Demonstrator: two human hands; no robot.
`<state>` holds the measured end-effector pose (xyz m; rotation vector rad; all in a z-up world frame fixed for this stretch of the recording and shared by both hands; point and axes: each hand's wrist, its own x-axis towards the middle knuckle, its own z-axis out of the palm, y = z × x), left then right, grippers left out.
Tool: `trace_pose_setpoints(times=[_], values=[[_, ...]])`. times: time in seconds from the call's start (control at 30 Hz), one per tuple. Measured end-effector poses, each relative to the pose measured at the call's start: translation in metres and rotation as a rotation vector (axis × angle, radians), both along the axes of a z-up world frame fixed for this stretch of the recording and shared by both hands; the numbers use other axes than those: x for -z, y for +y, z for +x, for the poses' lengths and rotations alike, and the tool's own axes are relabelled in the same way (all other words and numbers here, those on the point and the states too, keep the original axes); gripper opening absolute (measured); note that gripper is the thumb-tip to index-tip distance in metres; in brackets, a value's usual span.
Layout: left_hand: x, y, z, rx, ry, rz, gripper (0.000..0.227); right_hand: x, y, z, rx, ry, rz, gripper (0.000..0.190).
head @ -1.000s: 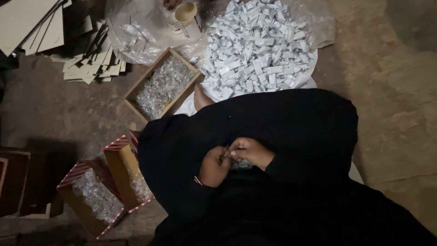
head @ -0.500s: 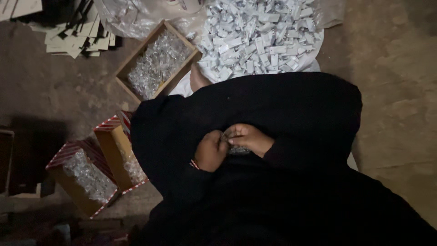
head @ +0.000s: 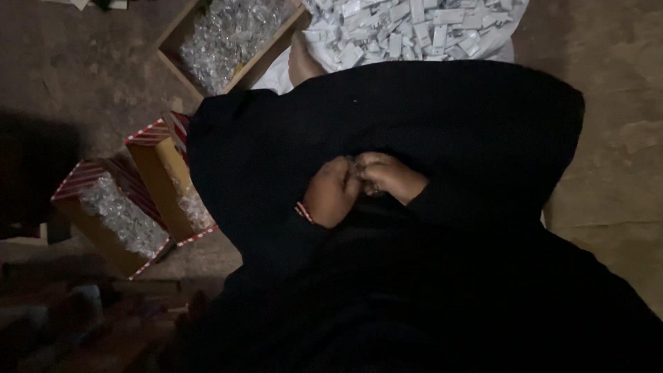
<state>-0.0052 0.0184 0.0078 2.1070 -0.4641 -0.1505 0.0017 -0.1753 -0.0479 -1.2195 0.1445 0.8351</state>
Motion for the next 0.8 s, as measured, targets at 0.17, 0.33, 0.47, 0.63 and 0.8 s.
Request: trace_pose_setpoints(times=[0.17, 0.33, 0.47, 0.63, 0.8], values=[[0.004, -0.002, 0.001, 0.017, 0.058, 0.032, 0.015, -0.004, -0.001, 0.003, -0.096, -0.02, -0.061, 0.018], [0.011, 0.006, 0.01, -0.068, 0.32, -0.233, 0.008, -0.022, -0.002, 0.005, 0.01, 0.011, 0.179, 0.017], [0.01, 0.011, 0.014, -0.099, 0.455, -0.281, 0.009, -0.033, 0.0, 0.01, -0.009, 0.067, -0.002, 0.012], [0.014, 0.009, 0.013, -0.066, 0.44, -0.277, 0.008, -0.016, -0.002, 0.009, 0.002, -0.101, -0.063, 0.017], [0.023, 0.011, 0.025, -0.01, 0.496, -0.023, 0.006, 0.017, -0.006, 0.009, 0.015, -0.101, -0.245, 0.015]])
